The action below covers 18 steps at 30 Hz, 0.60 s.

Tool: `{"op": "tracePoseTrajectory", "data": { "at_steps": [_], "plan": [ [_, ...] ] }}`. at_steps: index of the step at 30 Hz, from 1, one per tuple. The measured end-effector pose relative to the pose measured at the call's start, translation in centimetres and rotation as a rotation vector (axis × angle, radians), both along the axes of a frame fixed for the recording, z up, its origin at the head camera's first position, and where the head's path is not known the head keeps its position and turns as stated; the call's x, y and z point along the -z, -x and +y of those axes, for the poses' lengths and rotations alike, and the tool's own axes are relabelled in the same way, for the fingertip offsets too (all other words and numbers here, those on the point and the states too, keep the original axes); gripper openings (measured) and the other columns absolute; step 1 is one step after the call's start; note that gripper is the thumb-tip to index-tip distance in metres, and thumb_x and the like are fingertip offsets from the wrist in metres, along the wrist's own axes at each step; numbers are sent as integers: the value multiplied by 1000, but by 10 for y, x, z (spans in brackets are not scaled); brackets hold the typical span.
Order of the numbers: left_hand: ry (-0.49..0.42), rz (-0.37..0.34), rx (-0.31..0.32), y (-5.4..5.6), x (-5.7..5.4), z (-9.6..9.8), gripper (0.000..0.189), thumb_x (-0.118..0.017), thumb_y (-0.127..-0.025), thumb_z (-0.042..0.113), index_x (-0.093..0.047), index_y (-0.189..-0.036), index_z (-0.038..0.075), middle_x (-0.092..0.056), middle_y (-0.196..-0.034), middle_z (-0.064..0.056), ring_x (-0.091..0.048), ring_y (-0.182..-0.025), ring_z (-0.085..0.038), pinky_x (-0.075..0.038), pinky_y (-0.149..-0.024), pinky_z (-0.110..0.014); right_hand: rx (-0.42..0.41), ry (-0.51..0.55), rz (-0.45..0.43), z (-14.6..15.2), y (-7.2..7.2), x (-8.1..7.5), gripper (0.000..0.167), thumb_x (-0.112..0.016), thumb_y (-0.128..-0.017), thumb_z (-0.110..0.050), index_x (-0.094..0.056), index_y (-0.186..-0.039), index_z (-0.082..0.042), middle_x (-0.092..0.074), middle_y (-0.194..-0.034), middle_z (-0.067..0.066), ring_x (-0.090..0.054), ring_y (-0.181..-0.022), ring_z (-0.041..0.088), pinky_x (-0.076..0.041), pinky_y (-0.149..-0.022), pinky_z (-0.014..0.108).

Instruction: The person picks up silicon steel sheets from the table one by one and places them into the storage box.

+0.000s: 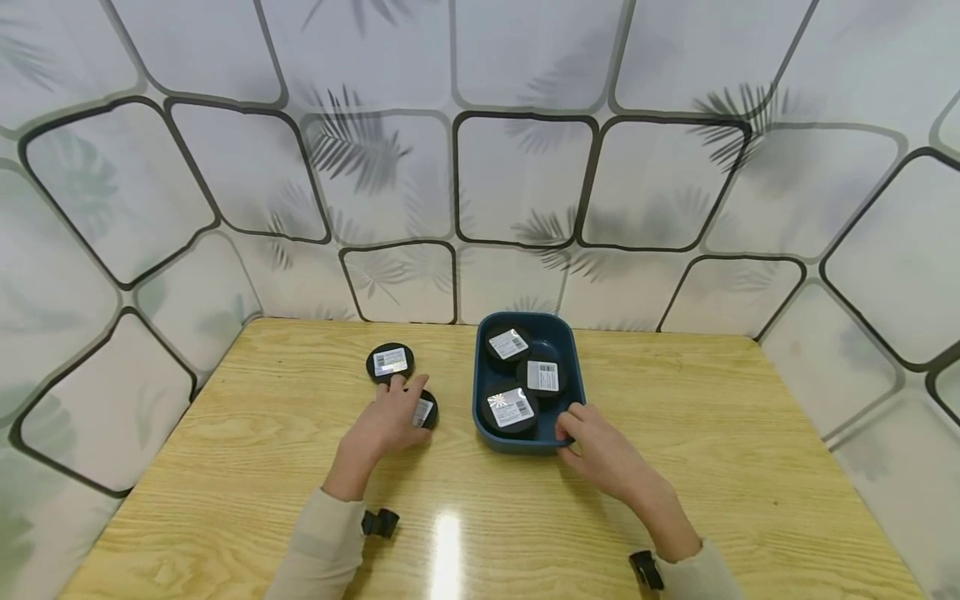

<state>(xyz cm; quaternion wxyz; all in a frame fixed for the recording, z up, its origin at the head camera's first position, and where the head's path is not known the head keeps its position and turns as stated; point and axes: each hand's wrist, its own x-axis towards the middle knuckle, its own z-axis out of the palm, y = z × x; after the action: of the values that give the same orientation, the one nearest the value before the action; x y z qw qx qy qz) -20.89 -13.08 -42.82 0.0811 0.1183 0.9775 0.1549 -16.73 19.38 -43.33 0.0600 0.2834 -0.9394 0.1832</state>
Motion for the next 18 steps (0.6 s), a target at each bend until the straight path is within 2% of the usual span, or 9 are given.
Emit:
{"op": "tracePoseTrajectory", "data": {
  "at_steps": [9,18],
  "plan": [
    [-6,-1,8,0,-1,-1,86,-82,-81,28,-36,-151,6,-41,-136,-34,-39,-127,-53,-50,-87,-57,3,-12,-15,-1,0,-1,26,-77,-81,-4,-54,-81,-17,-44,-84,-8,-41,-81,12,-44,-71,29],
    [13,41,37,0,-3,-1,82,-83,-79,28,-41,-146,6,-46,-132,-29,-44,-121,-48,-51,-85,-55,0,-8,-7,0,0,0,27,-78,-81,-4,-55,-81,-16,-44,-84,-7,-41,-81,12,-44,-70,29]
  ]
}}
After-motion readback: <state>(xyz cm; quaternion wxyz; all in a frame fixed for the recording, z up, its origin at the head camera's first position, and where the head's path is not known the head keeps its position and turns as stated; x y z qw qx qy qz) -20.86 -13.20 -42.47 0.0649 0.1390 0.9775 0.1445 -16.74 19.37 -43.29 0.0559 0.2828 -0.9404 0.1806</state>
